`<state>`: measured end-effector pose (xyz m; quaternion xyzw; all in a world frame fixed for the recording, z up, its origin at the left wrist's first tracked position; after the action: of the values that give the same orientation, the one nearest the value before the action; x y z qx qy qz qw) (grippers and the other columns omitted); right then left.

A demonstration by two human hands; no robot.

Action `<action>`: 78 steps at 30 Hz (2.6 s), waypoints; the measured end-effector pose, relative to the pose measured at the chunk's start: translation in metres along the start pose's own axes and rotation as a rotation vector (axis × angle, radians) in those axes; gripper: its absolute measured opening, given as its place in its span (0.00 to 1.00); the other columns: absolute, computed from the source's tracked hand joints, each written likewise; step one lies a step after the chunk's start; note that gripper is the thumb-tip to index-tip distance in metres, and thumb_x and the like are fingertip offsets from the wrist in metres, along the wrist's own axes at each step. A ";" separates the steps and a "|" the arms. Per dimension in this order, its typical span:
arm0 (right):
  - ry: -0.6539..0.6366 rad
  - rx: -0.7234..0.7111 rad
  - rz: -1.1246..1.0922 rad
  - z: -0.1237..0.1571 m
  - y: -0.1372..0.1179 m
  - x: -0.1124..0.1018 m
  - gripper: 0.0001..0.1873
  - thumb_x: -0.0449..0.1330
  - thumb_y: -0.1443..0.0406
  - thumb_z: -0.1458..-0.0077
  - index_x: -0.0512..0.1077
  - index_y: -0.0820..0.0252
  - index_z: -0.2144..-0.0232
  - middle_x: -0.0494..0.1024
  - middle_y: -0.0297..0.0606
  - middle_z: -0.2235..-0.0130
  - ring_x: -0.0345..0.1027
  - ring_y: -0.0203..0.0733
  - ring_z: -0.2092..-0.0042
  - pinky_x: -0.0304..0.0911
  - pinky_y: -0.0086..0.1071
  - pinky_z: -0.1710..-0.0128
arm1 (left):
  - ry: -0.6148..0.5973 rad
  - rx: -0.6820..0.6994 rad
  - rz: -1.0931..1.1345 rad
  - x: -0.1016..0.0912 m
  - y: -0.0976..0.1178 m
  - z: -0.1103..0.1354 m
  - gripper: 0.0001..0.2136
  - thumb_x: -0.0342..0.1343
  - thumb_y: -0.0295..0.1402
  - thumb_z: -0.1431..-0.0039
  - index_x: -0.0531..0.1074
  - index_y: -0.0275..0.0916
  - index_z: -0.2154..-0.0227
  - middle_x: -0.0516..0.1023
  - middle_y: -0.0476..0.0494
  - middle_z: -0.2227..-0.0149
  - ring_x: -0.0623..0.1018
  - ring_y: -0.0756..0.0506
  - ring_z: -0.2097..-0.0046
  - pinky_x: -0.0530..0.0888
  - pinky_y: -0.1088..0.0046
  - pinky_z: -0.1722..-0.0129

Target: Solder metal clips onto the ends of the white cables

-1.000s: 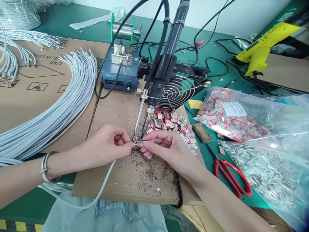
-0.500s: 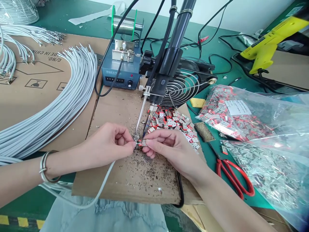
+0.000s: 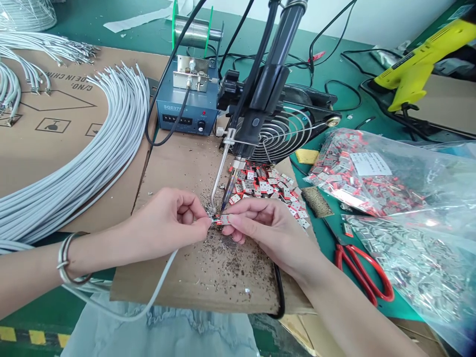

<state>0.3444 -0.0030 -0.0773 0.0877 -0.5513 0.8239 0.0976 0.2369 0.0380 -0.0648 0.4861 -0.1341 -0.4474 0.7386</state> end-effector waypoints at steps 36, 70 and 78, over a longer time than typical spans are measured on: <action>-0.012 -0.030 0.062 0.001 -0.002 0.002 0.07 0.67 0.64 0.56 0.74 0.61 0.74 0.80 0.35 0.75 0.70 0.30 0.76 0.67 0.22 0.75 | 0.002 0.091 0.031 0.002 -0.002 0.001 0.07 0.53 0.33 0.48 0.67 0.37 0.77 0.60 0.57 0.82 0.59 0.54 0.79 0.56 0.79 0.80; 0.001 -0.022 0.079 0.000 -0.001 0.004 0.07 0.67 0.65 0.57 0.75 0.63 0.75 0.80 0.34 0.76 0.69 0.26 0.78 0.65 0.18 0.76 | -0.093 -0.168 0.110 0.011 -0.017 0.002 0.07 0.53 0.33 0.47 0.64 0.37 0.76 0.66 0.58 0.87 0.61 0.57 0.89 0.61 0.85 0.92; -0.013 -0.015 0.077 -0.001 0.001 0.002 0.08 0.67 0.64 0.57 0.74 0.63 0.74 0.80 0.34 0.76 0.69 0.26 0.77 0.64 0.18 0.76 | -0.145 -0.097 0.168 0.013 -0.016 -0.003 0.07 0.55 0.34 0.48 0.65 0.36 0.74 0.68 0.58 0.87 0.63 0.58 0.89 0.63 0.87 0.92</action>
<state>0.3421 -0.0022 -0.0780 0.0710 -0.5611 0.8223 0.0628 0.2376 0.0273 -0.0824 0.4031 -0.2057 -0.4240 0.7845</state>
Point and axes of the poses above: each hand's wrist, its own z-axis away from the middle knuckle, its own x-axis out of the palm, y = z × x, the point moved 10 cm from there along -z, towards the middle knuckle
